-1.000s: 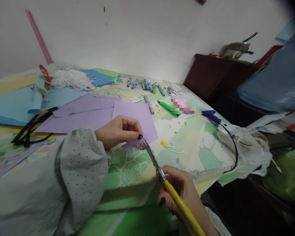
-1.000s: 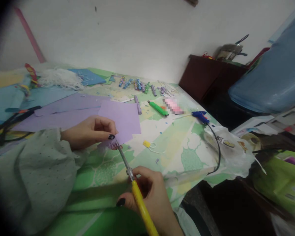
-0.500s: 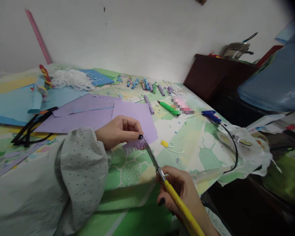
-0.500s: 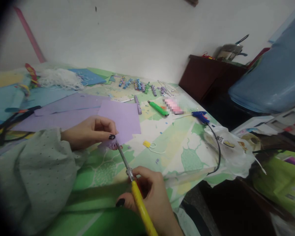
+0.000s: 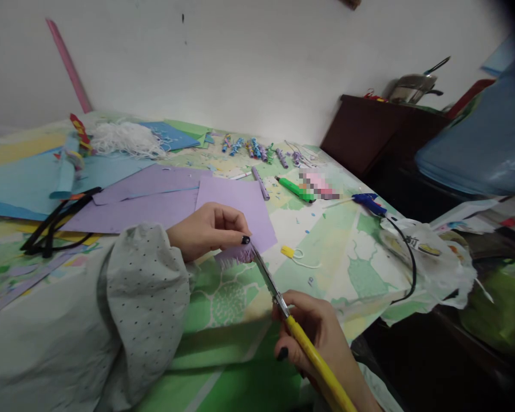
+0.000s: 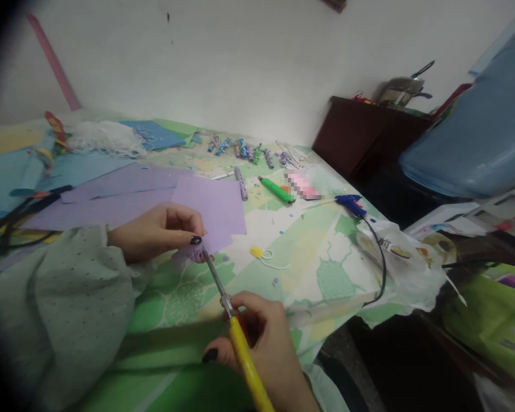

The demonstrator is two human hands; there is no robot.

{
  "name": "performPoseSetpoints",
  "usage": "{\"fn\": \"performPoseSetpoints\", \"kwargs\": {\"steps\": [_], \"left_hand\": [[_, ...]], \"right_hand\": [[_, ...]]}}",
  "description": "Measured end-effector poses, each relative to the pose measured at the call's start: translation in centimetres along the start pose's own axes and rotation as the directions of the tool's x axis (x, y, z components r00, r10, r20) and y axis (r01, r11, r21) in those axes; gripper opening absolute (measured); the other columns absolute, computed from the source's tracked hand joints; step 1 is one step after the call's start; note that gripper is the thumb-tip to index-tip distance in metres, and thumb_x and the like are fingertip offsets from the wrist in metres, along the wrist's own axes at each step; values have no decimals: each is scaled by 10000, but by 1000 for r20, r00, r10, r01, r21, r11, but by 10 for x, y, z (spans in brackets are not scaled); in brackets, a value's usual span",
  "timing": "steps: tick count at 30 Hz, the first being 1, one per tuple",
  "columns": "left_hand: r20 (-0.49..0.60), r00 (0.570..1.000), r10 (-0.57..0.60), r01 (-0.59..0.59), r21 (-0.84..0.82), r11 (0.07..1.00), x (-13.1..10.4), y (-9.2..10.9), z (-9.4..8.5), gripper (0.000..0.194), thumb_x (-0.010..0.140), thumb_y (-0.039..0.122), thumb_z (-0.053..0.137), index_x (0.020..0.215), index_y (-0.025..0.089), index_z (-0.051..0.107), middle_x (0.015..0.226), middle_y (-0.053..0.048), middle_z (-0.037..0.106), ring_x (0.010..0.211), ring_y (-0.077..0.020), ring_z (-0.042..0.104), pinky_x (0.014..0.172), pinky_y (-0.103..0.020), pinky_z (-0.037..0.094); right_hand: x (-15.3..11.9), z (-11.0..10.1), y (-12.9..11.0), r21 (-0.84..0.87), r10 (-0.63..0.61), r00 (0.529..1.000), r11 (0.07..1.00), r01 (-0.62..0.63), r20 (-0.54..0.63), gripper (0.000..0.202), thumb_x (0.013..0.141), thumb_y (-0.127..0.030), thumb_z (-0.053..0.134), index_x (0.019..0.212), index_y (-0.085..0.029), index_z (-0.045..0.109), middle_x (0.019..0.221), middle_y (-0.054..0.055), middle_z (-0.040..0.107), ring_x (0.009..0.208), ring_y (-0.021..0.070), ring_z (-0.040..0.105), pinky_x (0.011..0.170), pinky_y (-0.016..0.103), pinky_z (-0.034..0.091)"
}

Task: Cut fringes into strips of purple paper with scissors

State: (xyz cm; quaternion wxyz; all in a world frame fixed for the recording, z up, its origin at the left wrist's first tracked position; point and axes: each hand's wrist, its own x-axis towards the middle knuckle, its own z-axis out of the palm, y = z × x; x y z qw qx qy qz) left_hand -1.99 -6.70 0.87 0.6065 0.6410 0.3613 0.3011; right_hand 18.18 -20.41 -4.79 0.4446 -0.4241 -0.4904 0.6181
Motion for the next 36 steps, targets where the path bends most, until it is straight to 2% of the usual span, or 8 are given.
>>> {"fn": "performPoseSetpoints", "kwargs": {"steps": [15, 30, 36], "left_hand": [[24, 1000, 14, -14, 10, 1000, 1, -2, -1, 121, 604, 228, 719, 600, 150, 626, 516, 34, 556, 478, -84, 452, 465, -214, 302], [29, 999, 20, -19, -14, 1000, 1, -2, 0, 135, 604, 220, 731, 597, 141, 622, 537, 22, 576, 496, -81, 449, 476, -210, 297], [24, 999, 28, -28, 9, 1000, 1, -2, 0, 134, 600, 222, 726, 584, 148, 616, 513, 36, 537, 478, -81, 424, 460, -213, 280]], "right_hand": [[1, 0, 1, -94, -6, 999, 996, 2, -34, 469, 566, -463, 872, 708, -161, 541, 507, -88, 323, 463, 62, 234, 399, 199, 154], [2, 0, 2, -53, 7, 999, 999, -9, -40, 437, 562, -400, 889, 715, -162, 557, 522, -90, 303, 474, 66, 235, 404, 196, 161], [1, 1, 3, -56, 12, 999, 998, -15, -44, 437, 555, -401, 889, 708, -163, 556, 511, -91, 307, 469, 67, 232, 402, 198, 156]]}}
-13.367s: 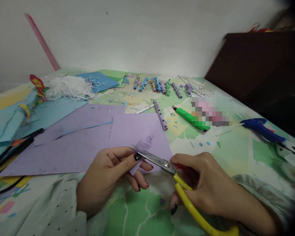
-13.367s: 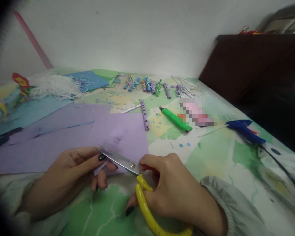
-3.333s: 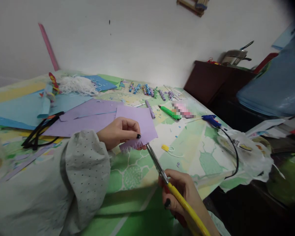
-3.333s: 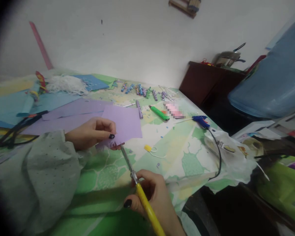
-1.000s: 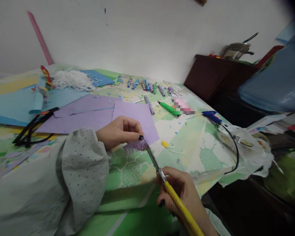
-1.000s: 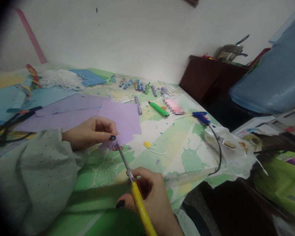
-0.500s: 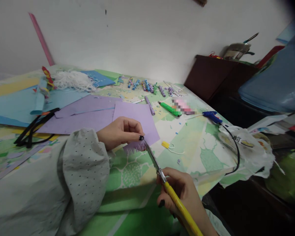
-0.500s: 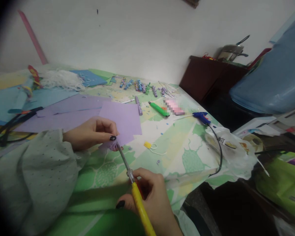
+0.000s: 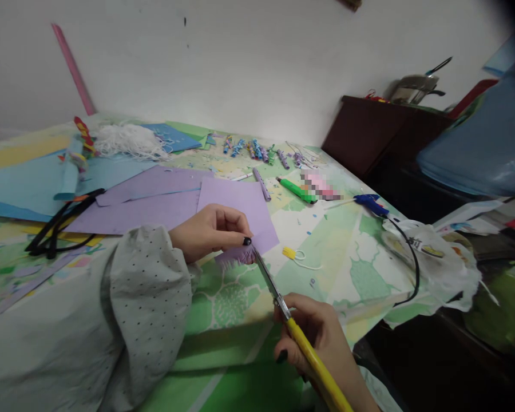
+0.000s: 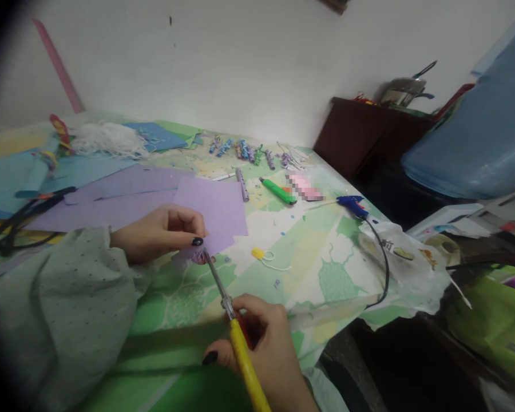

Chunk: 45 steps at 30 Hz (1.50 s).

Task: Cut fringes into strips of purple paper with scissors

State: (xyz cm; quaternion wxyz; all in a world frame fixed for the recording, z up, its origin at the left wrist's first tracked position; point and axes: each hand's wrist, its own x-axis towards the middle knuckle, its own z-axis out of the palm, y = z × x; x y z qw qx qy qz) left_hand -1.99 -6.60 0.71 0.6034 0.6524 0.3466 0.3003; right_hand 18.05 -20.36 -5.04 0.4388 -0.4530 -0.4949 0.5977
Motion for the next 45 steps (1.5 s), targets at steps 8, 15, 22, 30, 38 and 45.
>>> {"fn": "performPoseSetpoints", "kwargs": {"steps": [8, 15, 22, 30, 38, 45], "left_hand": [[9, 1000, 6, -7, 19, 1000, 0, 0, 0, 128, 611, 231, 714, 595, 155, 611, 514, 38, 530, 476, -85, 428, 456, -216, 288], [6, 1000, -1, 0, 25, 1000, 0, 1, -1, 131, 606, 236, 712, 592, 154, 612, 512, 37, 536, 480, -86, 441, 461, -214, 302], [-5, 1000, 8, -8, 19, 1000, 0, 0, -1, 136, 595, 238, 718, 600, 155, 610, 512, 40, 524, 473, -83, 426, 453, -214, 296], [-10, 1000, 3, -3, 21, 1000, 0, 1, 0, 135, 592, 237, 711, 580, 159, 602, 511, 42, 515, 471, -81, 408, 450, -215, 280], [-7, 1000, -8, 8, 14, 1000, 0, 1, 0, 125, 596, 226, 715, 587, 158, 611, 513, 43, 515, 473, -84, 411, 455, -219, 273], [0, 1000, -2, 2, -19, 1000, 1, -1, -1, 123, 599, 200, 723, 588, 151, 611, 511, 44, 523, 470, -77, 422, 447, -207, 276]], "right_hand": [[1, 1, -1, 30, -14, 1000, 999, 15, -2, 421, 531, -344, 912, 725, -157, 589, 518, -90, 302, 470, 66, 248, 400, 187, 172], [0, 1, 0, 1, -7, 1000, 1000, 7, -25, 424, 517, -339, 921, 706, -160, 587, 520, -90, 293, 471, 66, 243, 398, 187, 166], [2, 2, -1, -5, -4, 1000, 1000, 4, -22, 448, 504, -389, 917, 717, -163, 594, 507, -88, 302, 458, 70, 253, 389, 187, 180], [4, 1, -1, -56, -26, 999, 998, 25, -33, 452, 521, -422, 900, 707, -160, 584, 498, -87, 305, 450, 66, 245, 384, 190, 163], [3, 1, 0, -70, -30, 999, 997, 27, -35, 451, 530, -439, 889, 704, -160, 579, 491, -84, 313, 446, 66, 242, 379, 193, 156], [1, 1, -1, -22, 22, 999, 1000, -22, -28, 432, 523, -354, 906, 722, -163, 573, 513, -92, 290, 461, 65, 243, 393, 189, 165]]}}
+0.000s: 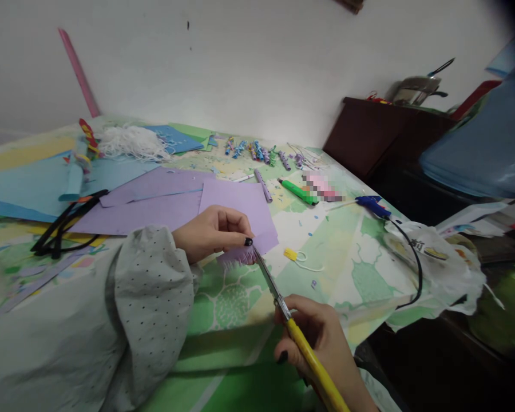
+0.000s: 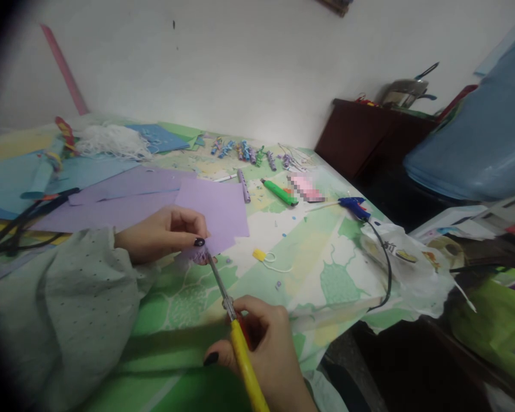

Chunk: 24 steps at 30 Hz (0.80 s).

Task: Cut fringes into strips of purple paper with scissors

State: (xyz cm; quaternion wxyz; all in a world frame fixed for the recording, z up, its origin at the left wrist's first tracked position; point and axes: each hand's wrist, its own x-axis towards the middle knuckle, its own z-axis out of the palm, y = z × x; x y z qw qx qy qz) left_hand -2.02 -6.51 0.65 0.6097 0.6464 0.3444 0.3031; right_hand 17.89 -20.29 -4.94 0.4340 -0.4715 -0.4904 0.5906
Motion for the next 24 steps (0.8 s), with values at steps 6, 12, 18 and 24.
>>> {"fn": "performPoseSetpoints", "kwargs": {"steps": [6, 12, 18, 24], "left_hand": [[12, 1000, 17, -16, -39, 999, 0, -4, 0, 137, 612, 221, 725, 597, 150, 609, 501, 46, 522, 455, -78, 439, 448, -208, 317], [26, 999, 22, -19, -95, 995, 0, -8, 1, 135, 629, 239, 704, 614, 165, 592, 518, 37, 545, 463, -104, 495, 494, -250, 399], [24, 999, 23, -21, -82, 996, 0, -6, 0, 133, 622, 210, 717, 596, 151, 601, 513, 45, 524, 460, -72, 433, 458, -209, 288], [25, 999, 20, -18, -71, 997, 2, -6, 0, 141, 606, 215, 725, 590, 149, 601, 510, 47, 515, 459, -67, 381, 446, -216, 216]], "right_hand": [[-2, -1, 0, -1, -22, 999, 1000, 22, 27, 506, 535, -475, 882, 686, -180, 499, 533, -91, 285, 479, 65, 238, 400, 191, 155], [-3, -3, 2, 31, -33, 999, 999, 32, 42, 581, 508, -591, 860, 714, -180, 504, 517, -98, 288, 472, 64, 236, 393, 181, 167], [-2, 0, 1, 46, -43, 998, 998, 41, 43, 551, 523, -550, 873, 709, -178, 512, 510, -98, 297, 459, 59, 244, 384, 170, 181], [1, 2, -2, 61, -65, 997, 996, 63, 39, 508, 524, -467, 894, 677, -184, 501, 524, -97, 271, 464, 60, 239, 382, 171, 178]]}}
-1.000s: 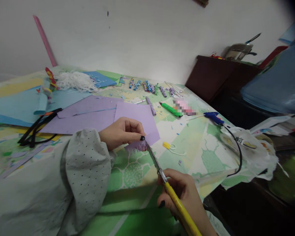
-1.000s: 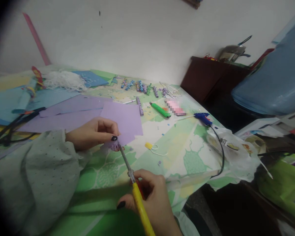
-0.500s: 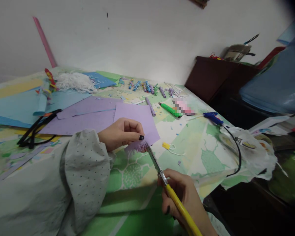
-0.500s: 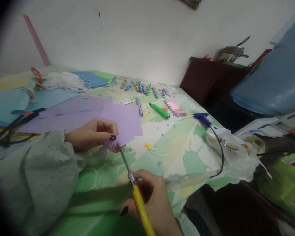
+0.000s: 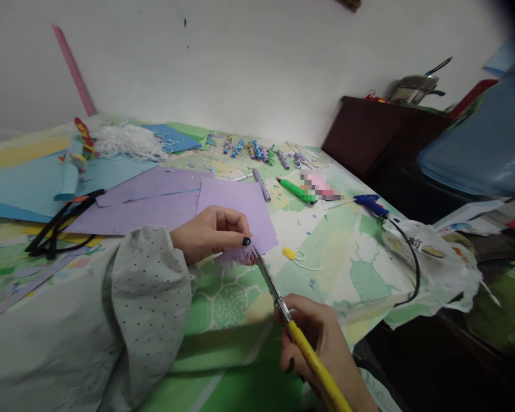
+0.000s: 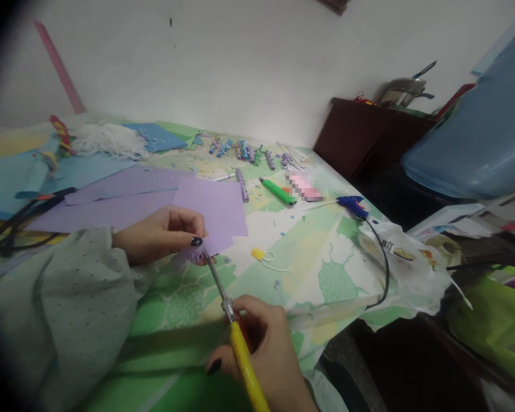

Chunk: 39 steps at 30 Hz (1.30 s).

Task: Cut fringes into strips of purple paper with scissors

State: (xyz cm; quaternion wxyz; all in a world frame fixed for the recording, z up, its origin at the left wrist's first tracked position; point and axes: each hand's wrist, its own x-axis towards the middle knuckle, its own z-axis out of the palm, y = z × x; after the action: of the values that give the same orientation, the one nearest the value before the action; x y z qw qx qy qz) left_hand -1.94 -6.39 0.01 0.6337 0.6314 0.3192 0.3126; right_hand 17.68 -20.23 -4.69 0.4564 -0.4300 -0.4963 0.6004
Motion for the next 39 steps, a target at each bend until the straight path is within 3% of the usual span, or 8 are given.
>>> {"fn": "performPoseSetpoints", "kwargs": {"steps": [17, 39], "left_hand": [[0, 1000, -9, 9, 18, 1000, -1, 2, 1, 142, 604, 221, 724, 593, 144, 605, 523, 43, 534, 467, -64, 392, 460, -211, 240], [6, 1000, -1, 1, -14, 1000, -2, 0, 1, 136, 621, 224, 718, 601, 154, 603, 504, 45, 529, 446, -77, 428, 451, -219, 299]], "right_hand": [[0, -1, 1, -15, 6, 1000, 1000, -6, -9, 469, 523, -361, 912, 681, -180, 510, 535, -95, 268, 477, 63, 233, 395, 182, 159], [-1, -1, 1, -30, 17, 1000, 999, -17, 0, 484, 542, -422, 892, 683, -186, 494, 524, -89, 313, 470, 65, 252, 399, 190, 167]]}}
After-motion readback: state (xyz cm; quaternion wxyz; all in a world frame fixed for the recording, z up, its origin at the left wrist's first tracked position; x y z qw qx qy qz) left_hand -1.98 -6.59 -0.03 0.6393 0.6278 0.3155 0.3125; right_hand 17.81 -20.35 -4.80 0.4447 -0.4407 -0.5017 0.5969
